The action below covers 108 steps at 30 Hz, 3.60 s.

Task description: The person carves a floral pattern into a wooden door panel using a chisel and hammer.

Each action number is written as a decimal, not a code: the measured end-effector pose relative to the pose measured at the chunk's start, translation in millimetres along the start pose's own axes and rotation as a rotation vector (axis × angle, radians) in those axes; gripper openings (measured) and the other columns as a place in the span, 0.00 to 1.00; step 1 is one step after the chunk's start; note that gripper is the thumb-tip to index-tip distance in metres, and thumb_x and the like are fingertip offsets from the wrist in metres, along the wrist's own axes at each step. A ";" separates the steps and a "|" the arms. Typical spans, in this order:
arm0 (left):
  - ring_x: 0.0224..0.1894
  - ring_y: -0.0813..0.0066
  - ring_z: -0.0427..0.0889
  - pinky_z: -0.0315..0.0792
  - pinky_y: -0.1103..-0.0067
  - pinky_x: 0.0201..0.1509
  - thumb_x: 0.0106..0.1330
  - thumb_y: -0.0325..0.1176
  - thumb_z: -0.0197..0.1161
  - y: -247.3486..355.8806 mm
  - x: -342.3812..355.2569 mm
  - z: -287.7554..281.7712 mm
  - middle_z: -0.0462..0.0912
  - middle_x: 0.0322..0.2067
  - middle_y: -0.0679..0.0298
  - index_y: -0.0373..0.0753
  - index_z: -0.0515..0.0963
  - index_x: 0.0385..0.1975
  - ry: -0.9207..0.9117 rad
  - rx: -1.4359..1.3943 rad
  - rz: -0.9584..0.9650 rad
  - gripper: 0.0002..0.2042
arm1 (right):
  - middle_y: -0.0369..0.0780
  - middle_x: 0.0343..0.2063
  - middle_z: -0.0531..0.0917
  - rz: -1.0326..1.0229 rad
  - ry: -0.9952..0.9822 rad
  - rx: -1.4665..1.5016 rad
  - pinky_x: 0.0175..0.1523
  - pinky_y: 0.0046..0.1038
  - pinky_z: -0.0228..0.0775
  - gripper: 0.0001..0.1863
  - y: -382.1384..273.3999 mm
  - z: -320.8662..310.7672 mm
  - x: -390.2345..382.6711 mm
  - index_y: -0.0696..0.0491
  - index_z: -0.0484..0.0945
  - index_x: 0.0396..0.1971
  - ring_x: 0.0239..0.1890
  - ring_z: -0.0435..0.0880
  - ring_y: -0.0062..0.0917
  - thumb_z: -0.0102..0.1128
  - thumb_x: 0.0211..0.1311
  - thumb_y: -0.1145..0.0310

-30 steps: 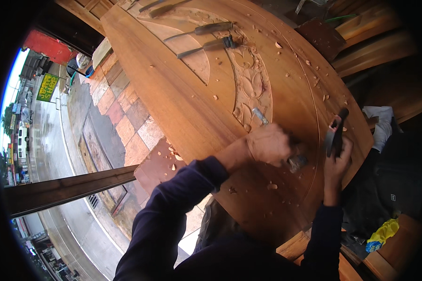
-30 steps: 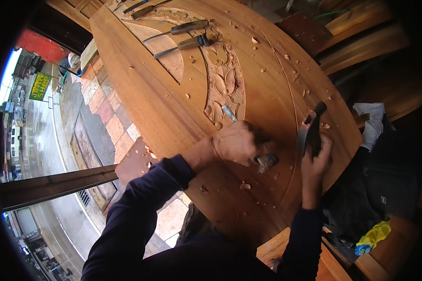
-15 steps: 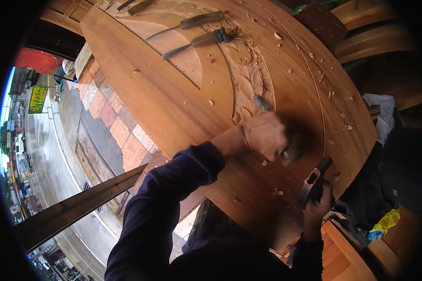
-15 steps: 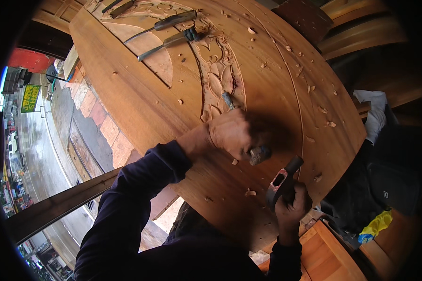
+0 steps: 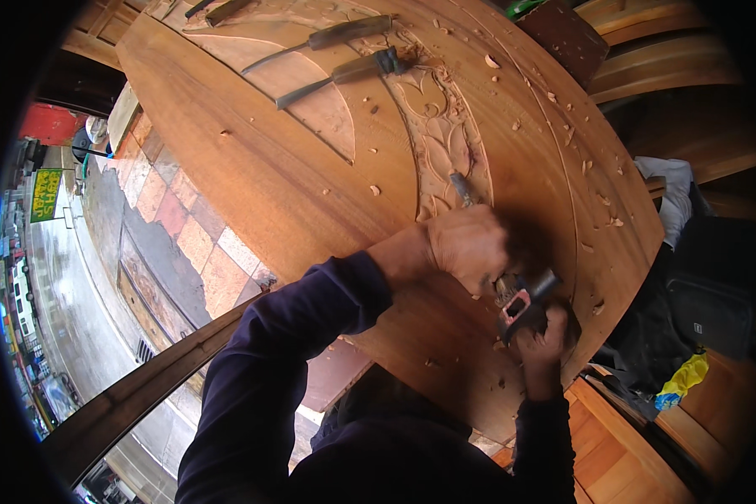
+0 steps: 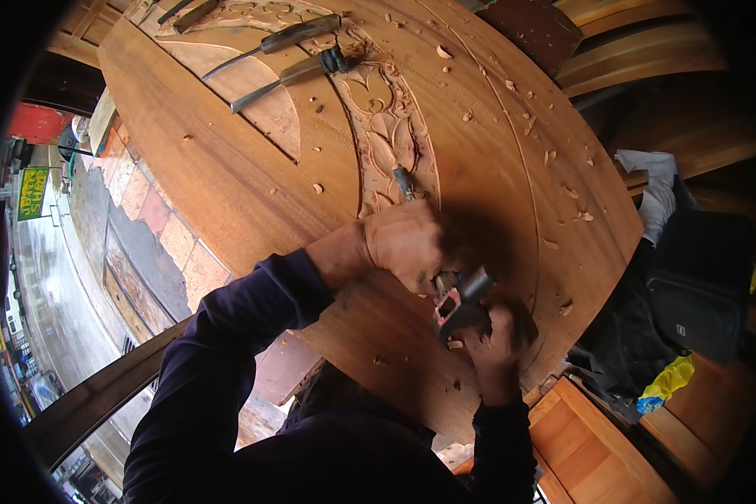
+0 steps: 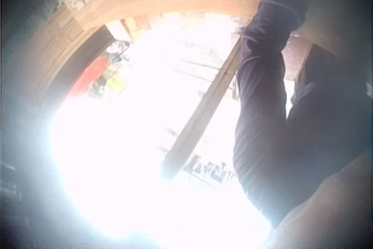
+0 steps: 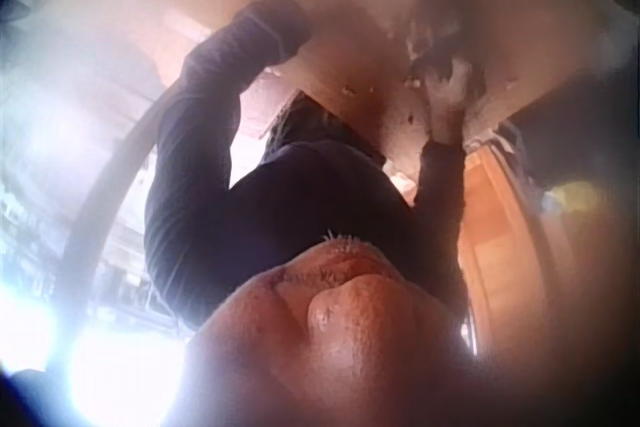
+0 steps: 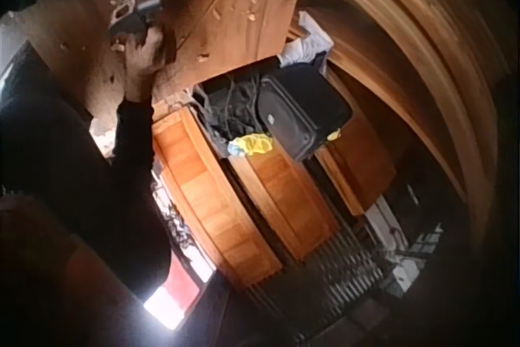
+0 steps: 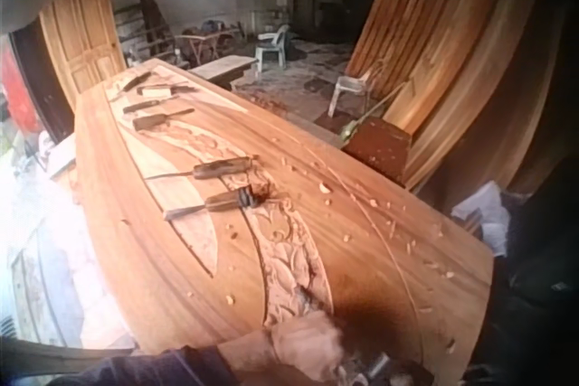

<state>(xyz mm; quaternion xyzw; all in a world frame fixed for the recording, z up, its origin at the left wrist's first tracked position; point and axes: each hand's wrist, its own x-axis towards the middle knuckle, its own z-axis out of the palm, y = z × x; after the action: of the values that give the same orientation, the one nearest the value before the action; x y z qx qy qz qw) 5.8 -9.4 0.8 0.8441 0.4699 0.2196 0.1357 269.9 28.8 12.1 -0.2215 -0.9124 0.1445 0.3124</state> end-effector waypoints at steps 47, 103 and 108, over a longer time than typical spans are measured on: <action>0.21 0.68 0.78 0.68 0.71 0.20 0.44 0.39 0.69 -12.8 -17.7 -46.5 0.73 0.20 0.69 0.45 0.77 0.26 0.477 -0.284 0.024 0.11 | 0.41 0.30 0.83 0.047 -0.077 0.182 0.33 0.35 0.76 0.20 -0.9 8.2 57.2 0.52 0.76 0.45 0.28 0.84 0.37 0.78 0.57 0.66; 0.48 0.50 0.78 0.78 0.64 0.46 0.58 0.35 0.68 52.4 -4.7 -35.6 0.77 0.44 0.55 0.38 0.73 0.60 0.468 0.150 -0.779 0.28 | 0.47 0.56 0.81 0.180 -0.088 -0.436 0.60 0.45 0.69 0.21 75.0 -43.1 10.0 0.52 0.81 0.60 0.57 0.79 0.45 0.63 0.71 0.59; 0.48 0.51 0.77 0.77 0.63 0.49 0.60 0.35 0.67 18.9 -30.9 -37.2 0.77 0.44 0.55 0.40 0.75 0.59 0.538 0.240 -0.886 0.24 | 0.46 0.55 0.81 0.176 -0.077 -0.381 0.59 0.46 0.71 0.18 71.8 -32.2 9.2 0.53 0.82 0.56 0.57 0.79 0.45 0.62 0.72 0.62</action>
<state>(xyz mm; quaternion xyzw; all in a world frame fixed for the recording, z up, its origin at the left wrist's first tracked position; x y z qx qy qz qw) -13.2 -44.8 33.8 0.4881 0.8215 0.2947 -0.0075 306.4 99.2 12.5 -0.3495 -0.9117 0.0045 0.2161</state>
